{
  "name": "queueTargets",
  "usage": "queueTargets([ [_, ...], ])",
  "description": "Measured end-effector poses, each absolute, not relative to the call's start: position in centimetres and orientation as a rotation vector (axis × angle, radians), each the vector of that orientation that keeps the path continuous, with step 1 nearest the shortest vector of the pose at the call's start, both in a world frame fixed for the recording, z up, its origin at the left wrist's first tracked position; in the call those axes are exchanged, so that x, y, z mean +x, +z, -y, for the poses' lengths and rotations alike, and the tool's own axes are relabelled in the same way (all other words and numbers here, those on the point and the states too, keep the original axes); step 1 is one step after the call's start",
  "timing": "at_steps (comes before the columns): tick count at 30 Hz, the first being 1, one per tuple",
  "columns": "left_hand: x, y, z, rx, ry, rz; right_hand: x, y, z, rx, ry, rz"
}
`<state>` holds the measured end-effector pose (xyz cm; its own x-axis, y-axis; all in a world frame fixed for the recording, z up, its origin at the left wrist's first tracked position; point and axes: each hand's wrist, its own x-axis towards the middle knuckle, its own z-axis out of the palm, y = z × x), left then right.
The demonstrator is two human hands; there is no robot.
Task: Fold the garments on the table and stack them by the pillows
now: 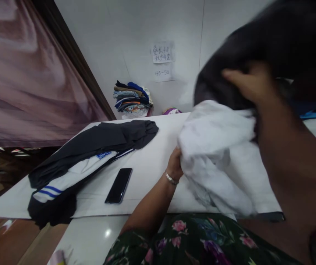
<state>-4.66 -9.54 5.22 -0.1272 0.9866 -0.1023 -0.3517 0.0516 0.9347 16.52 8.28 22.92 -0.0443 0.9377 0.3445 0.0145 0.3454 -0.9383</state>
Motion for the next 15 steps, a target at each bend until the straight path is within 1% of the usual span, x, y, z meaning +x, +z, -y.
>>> queueTargets([
  [3,-6.5,2.3,7.5,0.603,1.314,-1.249,12.9,22.9,-9.0,-1.086,0.847,1.849],
  [5,-7.8,0.4,7.4,0.472,1.337,-1.292,11.5,20.9,-8.9,-1.042,0.804,2.025],
  [7,-9.0,-0.8,7.9,0.426,1.398,-1.305,11.2,17.5,-8.5,-0.895,0.97,2.087],
  [9,-9.9,-1.4,8.5,0.458,1.437,-1.345,11.8,13.3,-8.0,-0.924,1.11,2.141],
  [15,-11.2,-0.7,9.1,0.649,1.586,-1.675,15.4,1.1,-6.1,-1.263,0.822,2.061],
])
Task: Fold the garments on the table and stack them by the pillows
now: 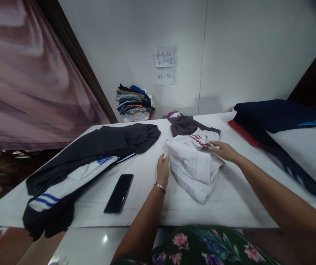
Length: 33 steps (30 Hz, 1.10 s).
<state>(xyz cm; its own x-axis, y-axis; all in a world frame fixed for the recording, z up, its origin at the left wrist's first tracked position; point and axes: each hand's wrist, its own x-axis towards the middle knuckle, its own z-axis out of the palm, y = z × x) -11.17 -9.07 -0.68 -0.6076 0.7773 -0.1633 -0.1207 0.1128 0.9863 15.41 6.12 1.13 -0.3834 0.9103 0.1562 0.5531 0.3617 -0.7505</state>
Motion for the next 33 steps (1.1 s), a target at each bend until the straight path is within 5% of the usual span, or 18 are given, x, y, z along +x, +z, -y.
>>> queueTargets([
  [8,-8.7,3.5,5.6,1.519,1.47,-2.013,15.0,-4.5,-0.6,-1.147,1.048,1.919],
  [13,-10.9,5.5,0.4,1.526,1.041,-2.307,12.9,-3.0,1.5,-0.884,1.114,1.881],
  [18,-13.2,2.4,-1.7,1.501,0.738,-2.236,11.2,-3.4,1.7,-0.909,1.139,1.863],
  [28,-21.3,2.9,3.2,1.228,1.223,-2.378,18.5,0.9,0.4,-1.205,1.41,1.098],
  [33,-23.6,-0.5,8.1,1.014,1.026,-2.472,23.2,1.3,2.0,-1.315,1.478,0.981],
])
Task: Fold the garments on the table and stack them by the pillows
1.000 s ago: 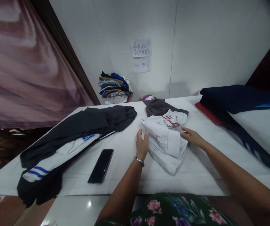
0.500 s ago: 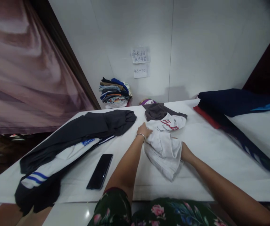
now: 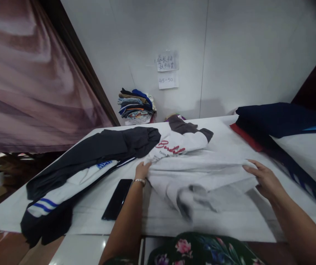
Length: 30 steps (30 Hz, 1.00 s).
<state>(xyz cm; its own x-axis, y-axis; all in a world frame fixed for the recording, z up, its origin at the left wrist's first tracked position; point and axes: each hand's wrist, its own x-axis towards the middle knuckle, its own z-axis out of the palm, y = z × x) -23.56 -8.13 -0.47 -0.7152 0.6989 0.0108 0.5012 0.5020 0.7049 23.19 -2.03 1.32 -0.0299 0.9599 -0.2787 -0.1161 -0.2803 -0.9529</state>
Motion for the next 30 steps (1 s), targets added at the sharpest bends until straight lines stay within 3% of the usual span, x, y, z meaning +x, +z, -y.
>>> queueTargets([
  [5,-22.6,0.2,8.7,1.188,0.871,-2.568,24.1,-1.0,3.0,-1.365,1.678,1.287],
  [8,-19.3,3.1,6.5,1.681,0.869,-2.514,23.4,-2.7,2.8,-1.432,1.43,1.505],
  [13,-11.0,4.8,1.5,2.358,0.847,-1.769,22.0,-4.4,3.0,-1.401,1.037,1.698],
  [21,-8.1,3.8,-4.7,2.104,0.74,-1.919,22.5,-3.8,3.4,-1.425,1.075,1.626],
  [25,-15.6,9.1,-6.2,1.869,0.877,-2.199,22.7,-4.1,3.2,-1.4,1.167,1.604],
  [27,-20.9,11.6,-5.4,1.473,1.101,-2.502,22.7,-4.4,3.1,-1.368,1.2,1.576],
  [30,-27.7,12.5,-2.2,1.125,1.222,-2.695,22.6,-4.7,3.0,-1.33,1.255,1.544],
])
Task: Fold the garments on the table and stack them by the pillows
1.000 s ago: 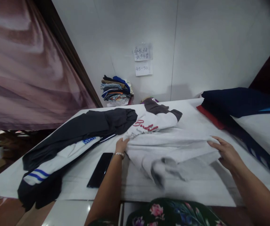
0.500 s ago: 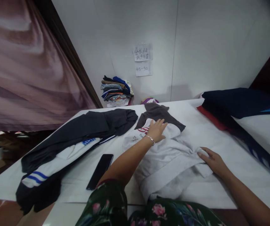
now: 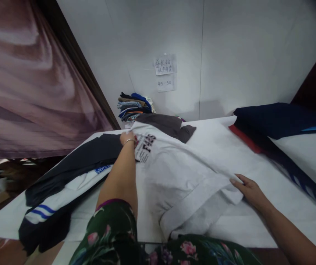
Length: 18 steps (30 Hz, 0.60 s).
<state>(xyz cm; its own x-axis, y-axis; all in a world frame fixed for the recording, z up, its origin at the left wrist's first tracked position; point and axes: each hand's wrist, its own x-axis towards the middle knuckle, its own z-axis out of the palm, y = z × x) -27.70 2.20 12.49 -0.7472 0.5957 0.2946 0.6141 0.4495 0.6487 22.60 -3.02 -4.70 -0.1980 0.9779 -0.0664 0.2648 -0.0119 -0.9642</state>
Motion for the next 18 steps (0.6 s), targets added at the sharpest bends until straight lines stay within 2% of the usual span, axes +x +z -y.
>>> queueTargets([
  [4,-31.1,8.9,2.4,-0.909,-1.236,2.671,22.5,-4.8,2.9,-1.321,1.291,1.545],
  [11,-29.3,1.5,7.0,-0.934,-1.263,2.699,22.4,-5.2,2.4,-1.358,1.199,1.491],
  [18,-25.5,-0.4,10.1,-0.948,-1.545,2.849,19.7,-3.1,-1.0,-1.504,1.365,1.421],
])
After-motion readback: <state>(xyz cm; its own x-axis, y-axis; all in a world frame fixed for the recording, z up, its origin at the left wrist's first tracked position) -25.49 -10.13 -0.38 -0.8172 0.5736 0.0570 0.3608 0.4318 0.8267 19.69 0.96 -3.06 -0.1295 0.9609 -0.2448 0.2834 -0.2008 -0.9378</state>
